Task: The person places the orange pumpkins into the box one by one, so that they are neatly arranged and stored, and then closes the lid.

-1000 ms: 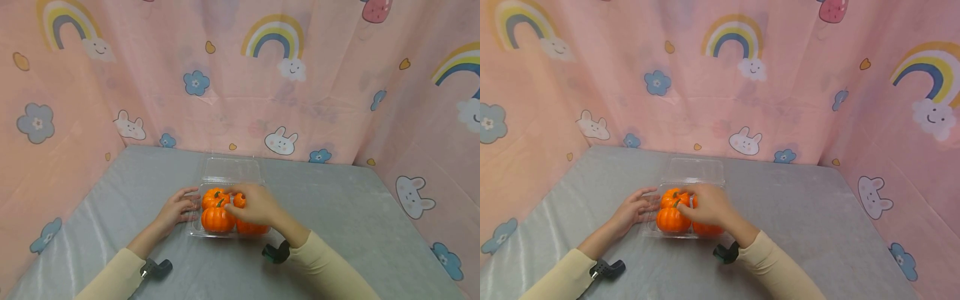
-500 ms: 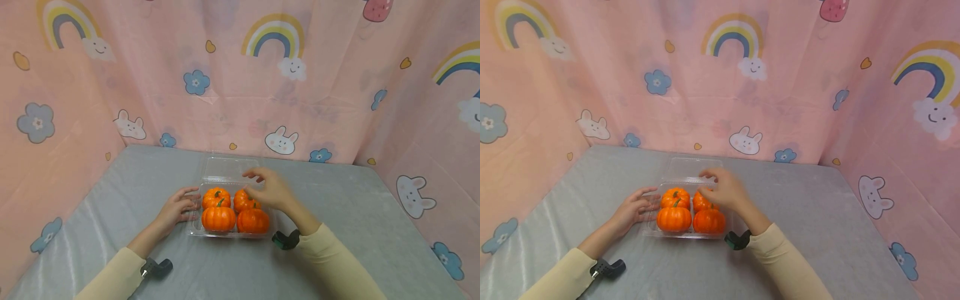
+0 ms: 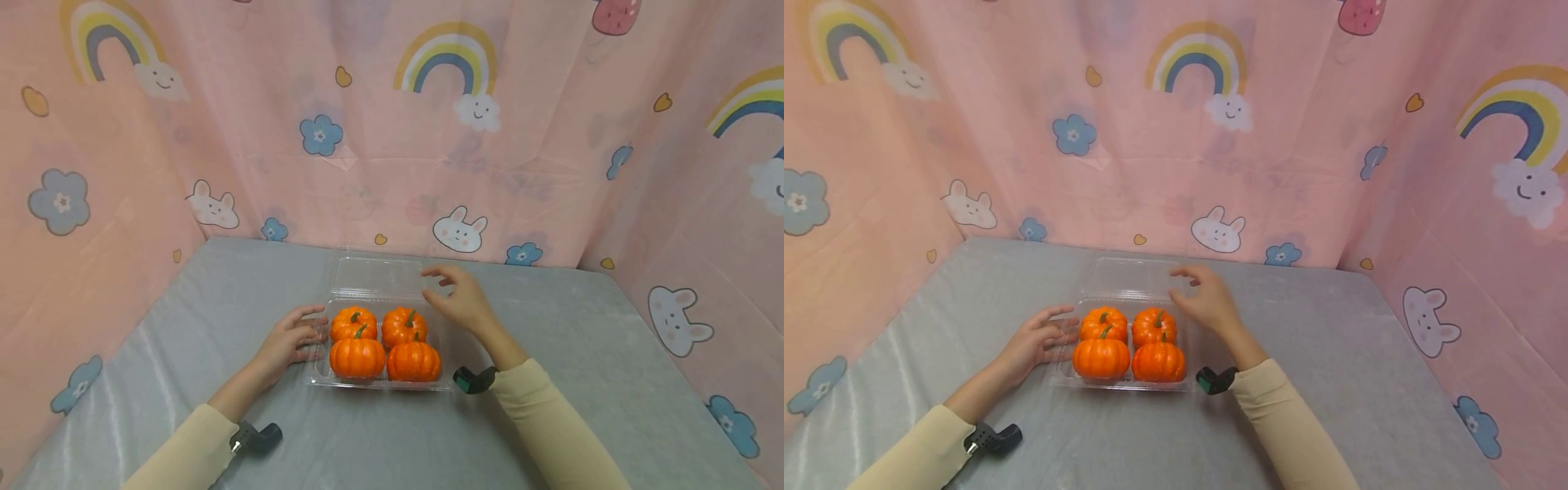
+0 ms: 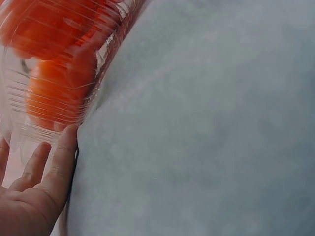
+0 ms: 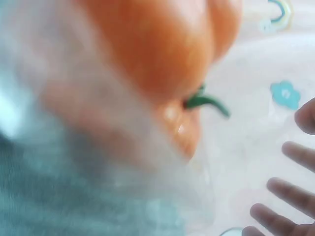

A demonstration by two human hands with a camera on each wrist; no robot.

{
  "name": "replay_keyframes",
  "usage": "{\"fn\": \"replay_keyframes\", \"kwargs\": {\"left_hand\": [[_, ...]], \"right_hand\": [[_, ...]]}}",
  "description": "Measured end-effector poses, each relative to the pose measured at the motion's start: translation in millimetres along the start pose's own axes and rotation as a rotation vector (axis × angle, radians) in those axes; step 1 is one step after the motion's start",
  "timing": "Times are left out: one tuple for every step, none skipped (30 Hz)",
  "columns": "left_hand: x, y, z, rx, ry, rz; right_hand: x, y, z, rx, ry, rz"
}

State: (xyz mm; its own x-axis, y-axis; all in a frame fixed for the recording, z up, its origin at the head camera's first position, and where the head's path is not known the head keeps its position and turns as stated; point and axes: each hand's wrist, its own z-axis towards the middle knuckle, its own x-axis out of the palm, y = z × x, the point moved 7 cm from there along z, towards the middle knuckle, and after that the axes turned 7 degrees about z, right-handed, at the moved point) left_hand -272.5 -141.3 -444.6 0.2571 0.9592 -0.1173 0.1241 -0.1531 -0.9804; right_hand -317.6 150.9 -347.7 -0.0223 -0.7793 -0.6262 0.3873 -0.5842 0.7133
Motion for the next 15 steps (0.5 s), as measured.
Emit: {"fn": "replay_keyframes", "kwargs": {"left_hand": [[0.0, 0.0, 0.0, 0.000, -0.001, 0.001], [-0.1, -0.1, 0.1, 0.000, -0.002, 0.002], [-0.1, -0.1, 0.0, -0.001, -0.002, 0.001], [-0.1, -0.1, 0.0, -0.001, -0.001, 0.002], [-0.1, -0.2, -0.1, -0.001, -0.001, 0.001], [-0.1, -0.3, -0.1, -0.001, -0.001, 0.000], [-0.1, -0.4, -0.2, -0.001, 0.000, -0.001], [0.0, -0.5, -0.3, 0.000, 0.001, -0.001], [0.0, -0.5, -0.4, 0.001, 0.001, -0.001], [0.0, -0.5, -0.4, 0.002, 0.001, 0.000], [0.0, -0.4, -0.3, 0.002, 0.000, -0.001], [0.0, -0.1, -0.2, 0.002, 0.000, -0.001], [0.0, 0.2, 0.0, 0.000, -0.001, -0.004], [0.0, 0.5, 0.2, -0.001, -0.001, -0.009], [0.1, 0.9, 0.4, -0.002, -0.001, -0.014]], "right_hand": [[-1, -4, 0.8, 0.003, -0.008, 0.016], [-1, -8, 1.6, 0.002, -0.016, 0.032], [-2, -12, 2.2, 0.004, -0.019, 0.050], [-2, -17, 2.8, 0.009, -0.023, 0.066], [-2, -21, 3.1, 0.017, -0.022, 0.080], [-2, -25, 3.4, 0.028, -0.020, 0.090], [-2, -29, 3.6, 0.044, -0.018, 0.097], [-1, -33, 3.8, 0.060, -0.017, 0.100], [-1, -36, 3.4, 0.076, -0.014, 0.100], [-1, -40, 3.2, 0.095, -0.013, 0.101], [0, -42, 3.1, 0.108, -0.013, 0.099], [0, -45, 3.2, 0.118, -0.012, 0.097], [1, -47, 2.9, 0.131, -0.010, 0.097], [2, -49, 2.7, 0.141, -0.007, 0.097], [2, -51, 2.3, 0.151, -0.005, 0.097]]}}
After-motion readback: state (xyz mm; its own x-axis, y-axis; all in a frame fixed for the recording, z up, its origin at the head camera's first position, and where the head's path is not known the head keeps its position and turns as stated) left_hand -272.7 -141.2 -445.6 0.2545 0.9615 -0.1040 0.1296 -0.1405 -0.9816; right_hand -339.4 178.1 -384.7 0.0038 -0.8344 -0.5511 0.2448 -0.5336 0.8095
